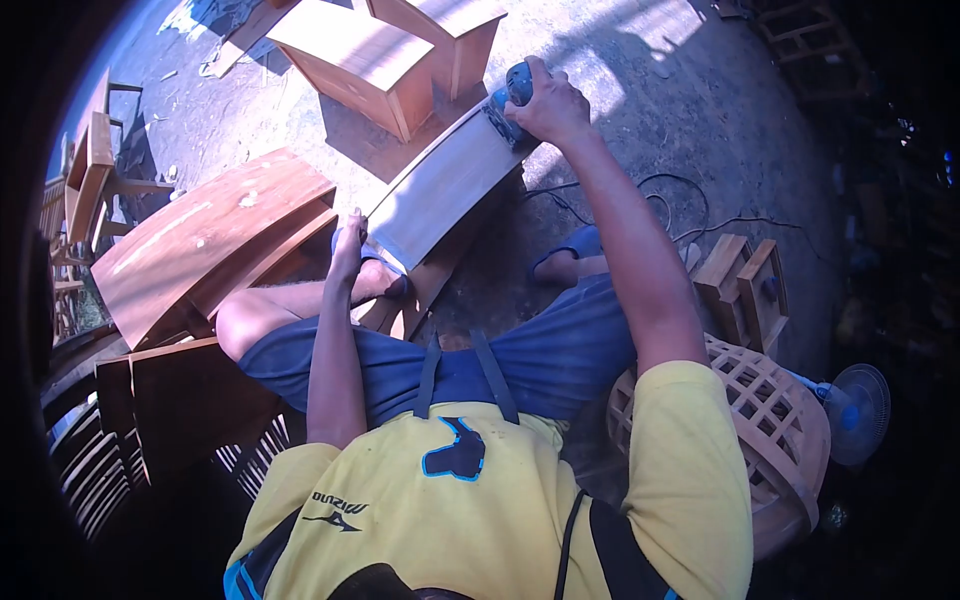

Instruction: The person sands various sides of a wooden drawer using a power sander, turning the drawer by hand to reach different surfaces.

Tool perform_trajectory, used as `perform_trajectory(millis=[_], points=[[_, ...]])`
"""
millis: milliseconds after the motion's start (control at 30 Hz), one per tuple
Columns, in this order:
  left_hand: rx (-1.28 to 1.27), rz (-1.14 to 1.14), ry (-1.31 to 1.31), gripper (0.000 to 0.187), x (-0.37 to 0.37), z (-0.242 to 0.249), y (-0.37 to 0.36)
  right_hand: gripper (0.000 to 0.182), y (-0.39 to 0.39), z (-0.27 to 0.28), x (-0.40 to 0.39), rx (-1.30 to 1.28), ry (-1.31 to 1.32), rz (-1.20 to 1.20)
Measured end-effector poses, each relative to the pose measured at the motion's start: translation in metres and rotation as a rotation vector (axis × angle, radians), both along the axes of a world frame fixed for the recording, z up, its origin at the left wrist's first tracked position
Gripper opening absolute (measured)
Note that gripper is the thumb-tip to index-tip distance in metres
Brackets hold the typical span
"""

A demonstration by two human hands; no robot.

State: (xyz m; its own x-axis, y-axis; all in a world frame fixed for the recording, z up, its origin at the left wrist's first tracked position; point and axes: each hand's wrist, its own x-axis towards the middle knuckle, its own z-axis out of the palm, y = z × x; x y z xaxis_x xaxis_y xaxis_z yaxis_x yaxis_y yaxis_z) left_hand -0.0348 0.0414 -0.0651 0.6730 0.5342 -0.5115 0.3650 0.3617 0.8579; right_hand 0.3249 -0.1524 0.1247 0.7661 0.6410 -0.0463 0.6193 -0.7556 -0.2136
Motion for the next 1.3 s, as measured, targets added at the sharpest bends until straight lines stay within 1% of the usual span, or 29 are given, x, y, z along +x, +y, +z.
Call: perform_trajectory(millis=[67, 133, 167, 200, 233, 267, 300, 333, 400, 433, 467, 500, 533, 567, 600, 667, 700, 767, 867, 900, 933, 1000, 1033, 1067, 1133, 1167, 1267, 1300], points=[[0.054, -0.135, 0.042, 0.069, 0.0, -0.002, 0.003, 0.085, -0.002, 0.001, 0.005, -0.012, 0.004, -0.035], [0.177, -0.041, 0.067, 0.071, -0.002, -0.022, 0.002, 0.085, 0.002, 0.004, -0.018, -0.029, 0.067, -0.045], [0.151, -0.083, 0.097, 0.071, 0.005, 0.011, -0.006, 0.085, 0.003, 0.002, -0.038, 0.041, 0.037, 0.015], [0.156, -0.094, 0.087, 0.071, 0.005, 0.014, -0.009, 0.085, 0.004, -0.008, -0.056, 0.148, 0.033, 0.093], [0.14, -0.09, 0.068, 0.071, 0.004, 0.015, -0.007, 0.085, 0.008, 0.008, -0.083, 0.066, 0.146, 0.115], [0.126, -0.087, 0.05, 0.07, 0.006, 0.013, -0.001, 0.086, 0.01, 0.006, -0.101, 0.031, 0.175, 0.186], [0.129, -0.059, -0.103, 0.066, -0.001, -0.049, 0.008, 0.088, 0.007, 0.006, -0.114, 0.055, 0.199, 0.266], [0.133, -0.074, -0.107, 0.066, 0.003, -0.043, 0.011, 0.089, 0.007, 0.004, -0.119, 0.044, 0.203, 0.305], [0.189, -0.244, 0.0, 0.059, 0.004, -0.003, 0.017, 0.088, 0.002, 0.005, -0.108, 0.05, 0.206, 0.243], [0.421, -0.252, 0.185, 0.056, 0.012, 0.026, 0.012, 0.088, -0.001, 0.0, -0.093, 0.051, 0.207, 0.235], [0.422, -0.255, 0.183, 0.056, 0.023, 0.05, 0.01, 0.087, -0.007, -0.008, -0.069, 0.11, 0.116, 0.192], [0.519, -0.34, 0.344, 0.057, 0.036, 0.071, 0.009, 0.087, -0.012, -0.012, -0.044, 0.169, 0.023, 0.153], [0.613, -0.42, 0.51, 0.058, 0.045, 0.091, 0.004, 0.086, -0.017, -0.008, -0.021, 0.127, 0.043, 0.106], [0.651, -0.4, 0.518, 0.064, 0.054, 0.115, -0.007, 0.086, -0.022, -0.004, 0.001, 0.085, 0.063, 0.064], [0.65, -0.392, 0.518, 0.064, 0.06, 0.112, -0.015, 0.086, -0.025, -0.006, 0.021, 0.035, 0.043, 0.001], [0.84, -0.284, 0.471, 0.065, 0.072, 0.095, -0.024, 0.087, -0.026, -0.009, 0.056, 0.031, 0.028, -0.012], [0.84, -0.255, 0.455, 0.064, 0.072, 0.09, -0.025, 0.087, -0.019, -0.002, 0.066, 0.038, 0.023, -0.009], [0.858, -0.245, 0.471, 0.063, 0.074, 0.092, -0.026, 0.089, -0.008, 0.009, 0.065, -0.054, 0.093, 0.085], [0.857, -0.282, 0.489, 0.063, 0.073, 0.098, -0.025, 0.087, -0.007, 0.01, 0.053, -0.06, 0.068, 0.127], [0.858, -0.283, 0.48, 0.065, 0.073, 0.1, -0.027, 0.086, -0.01, 0.011, 0.051, -0.074, 0.095, 0.145], [0.857, -0.288, 0.474, 0.068, 0.072, 0.101, -0.029, 0.086, -0.012, 0.011, 0.053, -0.075, 0.099, 0.141], [0.845, -0.292, 0.497, 0.068, 0.072, 0.102, -0.032, 0.087, -0.013, 0.007, 0.06, -0.055, 0.089, 0.035], [0.841, -0.288, 0.52, 0.067, 0.072, 0.103, -0.03, 0.088, -0.012, 0.004, 0.063, 0.015, 0.089, 0.049], [0.846, -0.292, 0.52, 0.067, 0.07, 0.102, -0.028, 0.088, -0.012, -0.002, 0.062, 0.018, 0.091, 0.044], [0.881, -0.289, 0.499, 0.067, 0.072, 0.094, -0.028, 0.088, -0.009, 0.005, 0.05, -0.066, 0.076, 0.1], [0.865, -0.285, 0.501, 0.066, 0.072, 0.091, -0.027, 0.088, -0.013, 0.0, 0.047, 0.005, 0.07, 0.192], [0.845, -0.297, 0.494, 0.065, 0.071, 0.093, -0.026, 0.088, -0.025, -0.004, 0.061, 0.021, 0.083, 0.142], [0.869, -0.282, 0.487, 0.064, 0.07, 0.085, -0.026, 0.088, -0.032, -0.005, 0.068, 0.043, 0.078, 0.107]])
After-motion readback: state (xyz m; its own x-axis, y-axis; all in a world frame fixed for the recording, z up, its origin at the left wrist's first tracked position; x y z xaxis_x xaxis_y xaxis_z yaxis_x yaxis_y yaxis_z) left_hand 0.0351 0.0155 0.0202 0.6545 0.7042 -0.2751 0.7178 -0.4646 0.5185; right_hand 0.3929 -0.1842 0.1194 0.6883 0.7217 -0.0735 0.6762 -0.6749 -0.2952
